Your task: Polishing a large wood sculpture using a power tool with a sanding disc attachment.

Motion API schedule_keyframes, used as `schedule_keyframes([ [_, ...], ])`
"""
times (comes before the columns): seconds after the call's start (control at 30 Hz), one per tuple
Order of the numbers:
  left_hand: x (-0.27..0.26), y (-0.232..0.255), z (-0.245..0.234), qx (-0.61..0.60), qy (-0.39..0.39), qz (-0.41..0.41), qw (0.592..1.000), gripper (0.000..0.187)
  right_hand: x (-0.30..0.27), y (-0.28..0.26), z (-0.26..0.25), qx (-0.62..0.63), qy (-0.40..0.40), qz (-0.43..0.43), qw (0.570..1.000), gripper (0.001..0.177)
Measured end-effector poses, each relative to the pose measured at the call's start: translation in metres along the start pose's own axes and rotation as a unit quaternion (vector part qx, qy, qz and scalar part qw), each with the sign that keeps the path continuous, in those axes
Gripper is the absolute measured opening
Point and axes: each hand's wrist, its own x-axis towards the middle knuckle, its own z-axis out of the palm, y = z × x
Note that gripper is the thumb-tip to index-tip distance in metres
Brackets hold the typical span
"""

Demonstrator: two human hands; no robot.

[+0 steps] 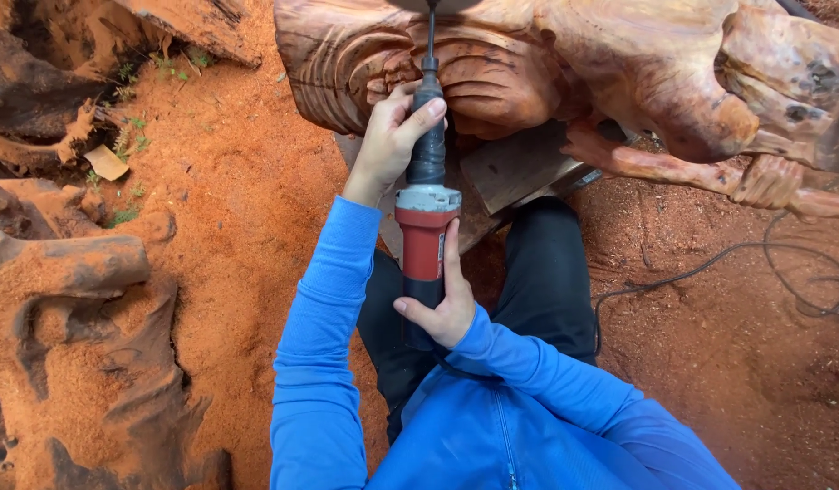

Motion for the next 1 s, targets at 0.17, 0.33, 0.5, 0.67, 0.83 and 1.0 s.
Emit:
schedule_keyframes([
  [0.17, -0.003, -0.005, -0.005, 0.033, -0.045, 0.015, 0.998, 0.035, -0.010, 0.007, 0.014, 0.012, 0.012, 0.018, 1.000, 0.128],
  [0.33, -0.001, -0.008, -0.007, 0.062, -0.041, 0.025, 0.997, 0.036, -0.003, 0.006, 0.021, 0.002, 0.020, 0.037, 0.999, 0.130],
  [0.5, 0.000, -0.003, -0.006, 0.041, -0.029, 0.012, 0.999, 0.036, 0.002, 0.003, 0.024, 0.010, 0.021, 0.036, 0.999, 0.130],
  [0.67, -0.001, -0.009, -0.007, 0.053, -0.045, 0.030, 0.997, 0.035, -0.006, 0.010, 0.029, -0.009, 0.029, 0.054, 0.998, 0.133],
  [0.83, 0.000, -0.006, -0.004, 0.066, -0.049, 0.013, 0.997, 0.040, -0.002, 0.012, 0.032, 0.004, 0.044, 0.033, 0.998, 0.133],
  [1.0, -0.002, 0.001, -0.005, 0.086, -0.029, 0.014, 0.996, 0.042, 0.004, 0.016, 0.032, 0.001, 0.042, 0.020, 0.999, 0.132],
])
